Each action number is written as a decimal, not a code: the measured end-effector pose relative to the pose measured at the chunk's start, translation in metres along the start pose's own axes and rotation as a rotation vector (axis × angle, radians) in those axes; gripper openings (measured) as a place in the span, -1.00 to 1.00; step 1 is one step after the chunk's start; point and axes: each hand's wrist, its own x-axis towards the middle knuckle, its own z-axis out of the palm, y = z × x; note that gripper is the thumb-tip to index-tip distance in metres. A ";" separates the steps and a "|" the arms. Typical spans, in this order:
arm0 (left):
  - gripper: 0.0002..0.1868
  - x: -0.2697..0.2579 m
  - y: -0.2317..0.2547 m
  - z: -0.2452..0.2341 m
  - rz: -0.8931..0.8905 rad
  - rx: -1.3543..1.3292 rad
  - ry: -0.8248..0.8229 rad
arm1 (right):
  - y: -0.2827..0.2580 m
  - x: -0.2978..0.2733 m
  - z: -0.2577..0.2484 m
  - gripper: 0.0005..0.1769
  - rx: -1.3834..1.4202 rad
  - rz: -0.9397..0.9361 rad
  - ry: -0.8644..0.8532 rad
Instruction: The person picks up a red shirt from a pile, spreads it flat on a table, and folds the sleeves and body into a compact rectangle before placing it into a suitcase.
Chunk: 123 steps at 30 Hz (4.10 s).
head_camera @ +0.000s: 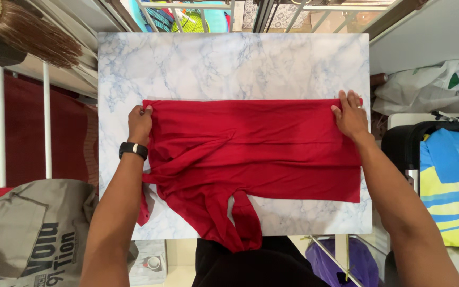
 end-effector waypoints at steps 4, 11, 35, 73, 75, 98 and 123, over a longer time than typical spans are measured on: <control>-0.70 -0.020 0.021 -0.003 0.172 0.076 0.112 | -0.028 -0.008 -0.007 -0.29 -0.061 0.124 0.008; -0.73 -0.082 0.057 0.024 0.891 0.649 0.030 | -0.108 -0.025 0.006 -0.32 0.053 0.186 0.192; 0.06 0.003 0.028 0.062 0.474 0.754 -0.415 | -0.130 0.063 0.030 -0.18 0.167 0.211 -0.119; 0.35 0.034 0.050 0.072 0.383 0.821 -0.423 | -0.351 0.116 0.069 -0.30 0.233 -0.099 0.038; 0.36 0.033 0.050 0.071 0.404 0.812 -0.415 | -0.380 0.115 0.069 -0.29 0.248 -0.148 0.039; 0.34 0.033 0.055 0.071 0.375 0.826 -0.440 | -0.122 0.110 0.038 -0.32 0.058 0.101 0.137; 0.28 0.034 0.048 0.071 0.424 0.817 -0.406 | -0.055 0.098 -0.015 -0.25 0.115 0.486 -0.058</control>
